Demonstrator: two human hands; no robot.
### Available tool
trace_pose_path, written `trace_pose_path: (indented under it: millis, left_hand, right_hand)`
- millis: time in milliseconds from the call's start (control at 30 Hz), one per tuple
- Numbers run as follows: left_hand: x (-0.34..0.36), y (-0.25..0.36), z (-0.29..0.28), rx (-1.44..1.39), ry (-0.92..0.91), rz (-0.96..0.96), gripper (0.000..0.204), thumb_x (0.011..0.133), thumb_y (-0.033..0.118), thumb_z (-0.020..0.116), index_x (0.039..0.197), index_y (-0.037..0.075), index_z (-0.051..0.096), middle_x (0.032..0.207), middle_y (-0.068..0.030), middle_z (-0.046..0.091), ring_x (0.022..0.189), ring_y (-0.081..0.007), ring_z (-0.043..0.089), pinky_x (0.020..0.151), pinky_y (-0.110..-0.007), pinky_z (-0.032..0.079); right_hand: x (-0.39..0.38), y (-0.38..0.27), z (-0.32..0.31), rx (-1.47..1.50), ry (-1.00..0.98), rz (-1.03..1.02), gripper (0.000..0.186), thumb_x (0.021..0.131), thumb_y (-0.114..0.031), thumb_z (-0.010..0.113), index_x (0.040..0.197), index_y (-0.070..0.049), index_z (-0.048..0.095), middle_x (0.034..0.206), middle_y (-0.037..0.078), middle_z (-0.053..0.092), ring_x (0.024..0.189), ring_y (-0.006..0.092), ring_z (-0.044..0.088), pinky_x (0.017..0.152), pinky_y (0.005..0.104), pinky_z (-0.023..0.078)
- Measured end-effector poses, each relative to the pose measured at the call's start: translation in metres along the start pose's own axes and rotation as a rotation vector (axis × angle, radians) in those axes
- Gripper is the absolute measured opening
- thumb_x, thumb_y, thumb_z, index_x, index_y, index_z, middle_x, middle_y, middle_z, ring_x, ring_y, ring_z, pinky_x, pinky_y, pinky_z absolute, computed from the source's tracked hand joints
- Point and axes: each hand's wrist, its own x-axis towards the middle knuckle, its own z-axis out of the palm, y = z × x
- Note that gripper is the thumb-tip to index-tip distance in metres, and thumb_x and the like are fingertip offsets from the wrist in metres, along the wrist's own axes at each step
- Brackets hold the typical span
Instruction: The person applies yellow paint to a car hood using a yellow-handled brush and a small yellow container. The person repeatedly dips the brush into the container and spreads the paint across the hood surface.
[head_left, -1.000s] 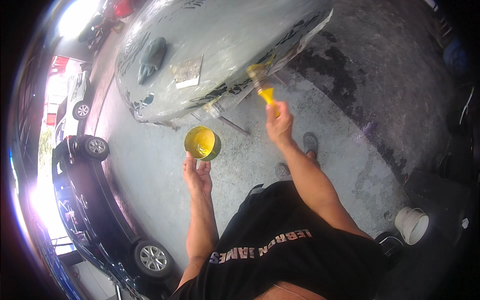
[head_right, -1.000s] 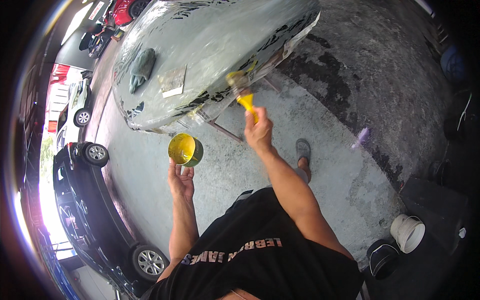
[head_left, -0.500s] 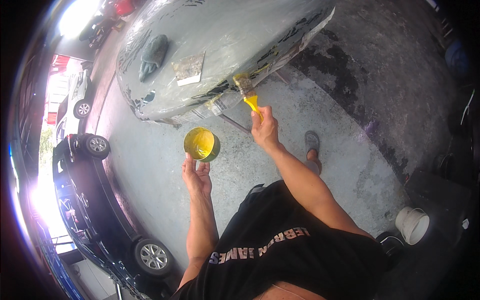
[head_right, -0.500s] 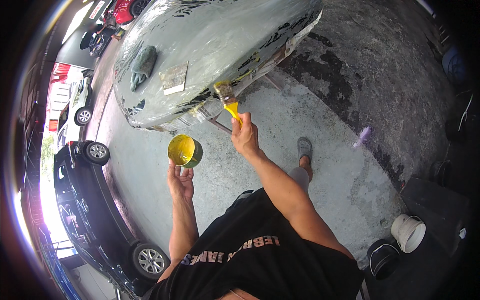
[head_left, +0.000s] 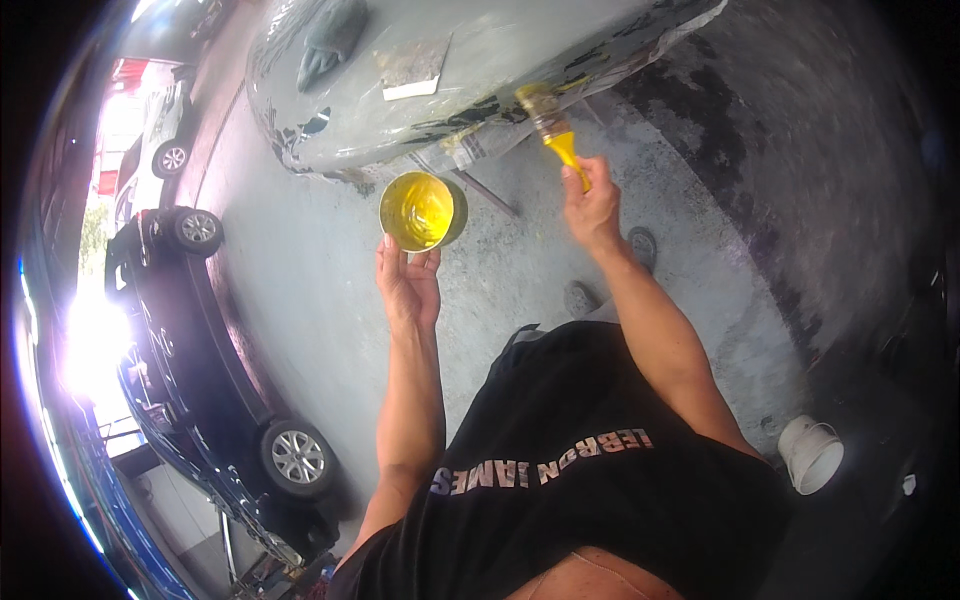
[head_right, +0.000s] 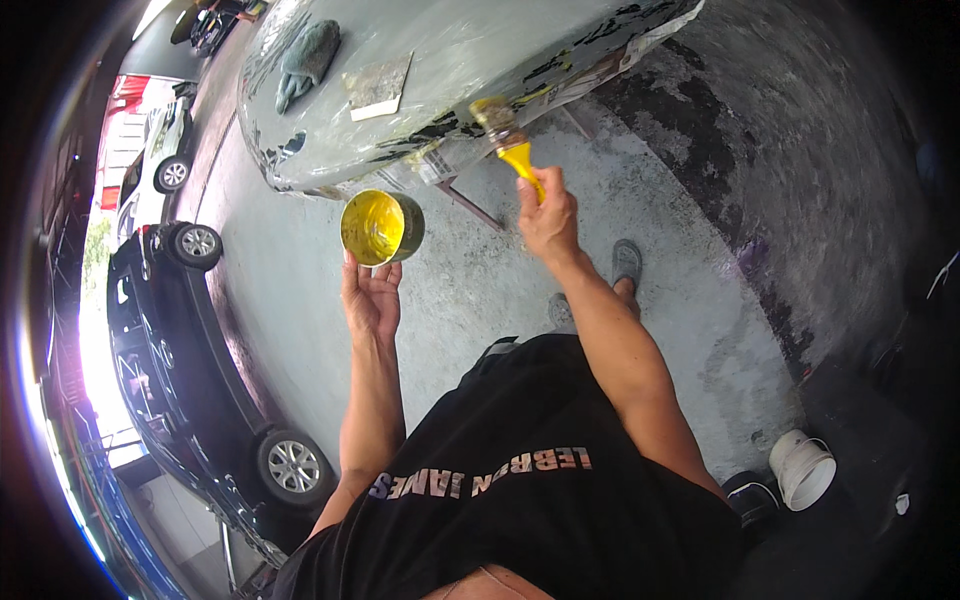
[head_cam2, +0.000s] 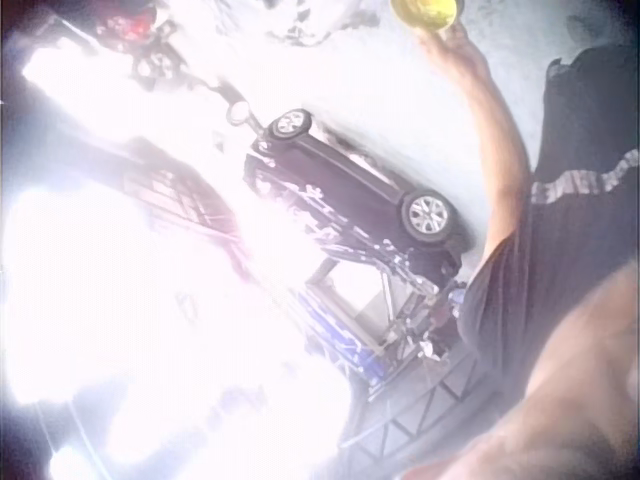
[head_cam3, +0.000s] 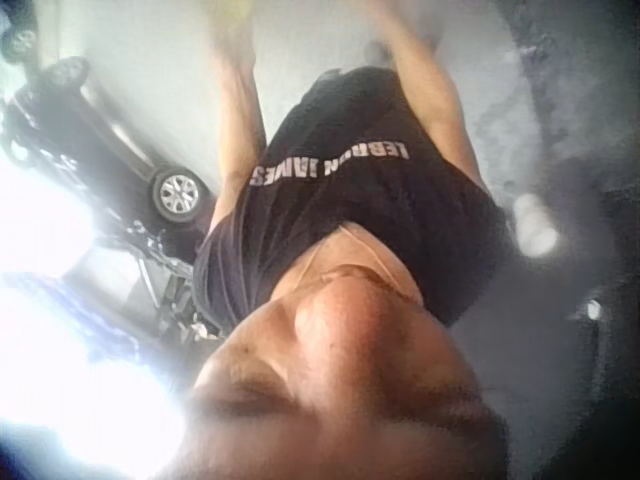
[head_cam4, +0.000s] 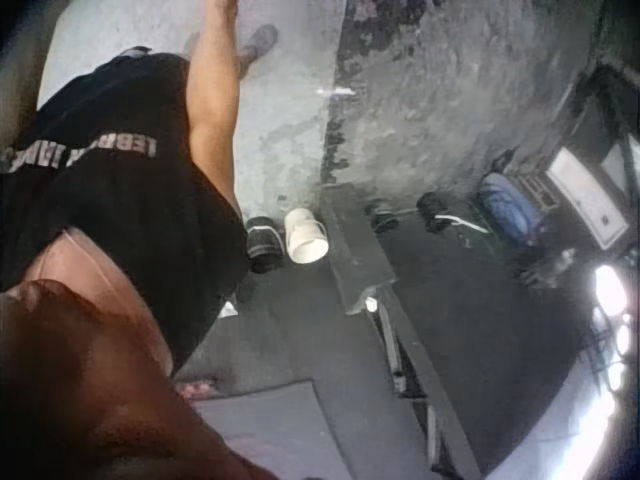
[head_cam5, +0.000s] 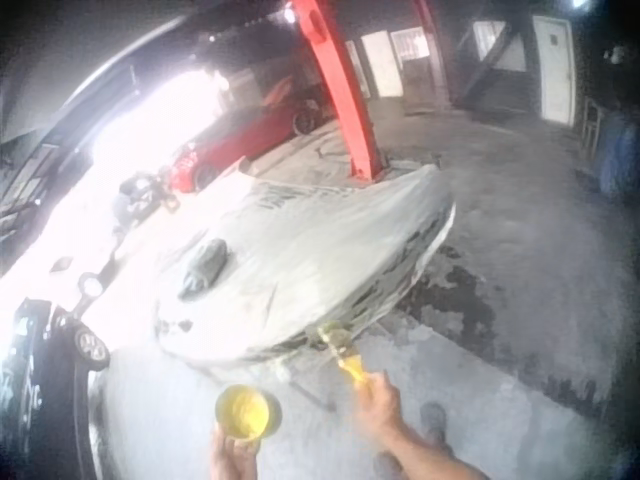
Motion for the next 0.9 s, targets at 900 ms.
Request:
trace_pose_path:
  millis: [900]
  left_hand:
    - [0.008, -0.006, -0.020, -0.035, 0.137, -0.040, 0.043, 0.097, 0.038, 0.076, 0.123, 0.014, 0.051, 0.127, -0.0055, 0.063, 0.109, -0.0251, 0.065, 0.093, -0.040, 0.053]
  right_hand:
    - [0.006, 0.000, 0.014, -0.116, 0.036, 0.050, 0.021, 0.103, -0.018, 0.064, 0.114, -0.002, 0.055, 0.086, 0.023, 0.070, 0.079, 0.0448, 0.071, 0.068, 0.0500, 0.053]
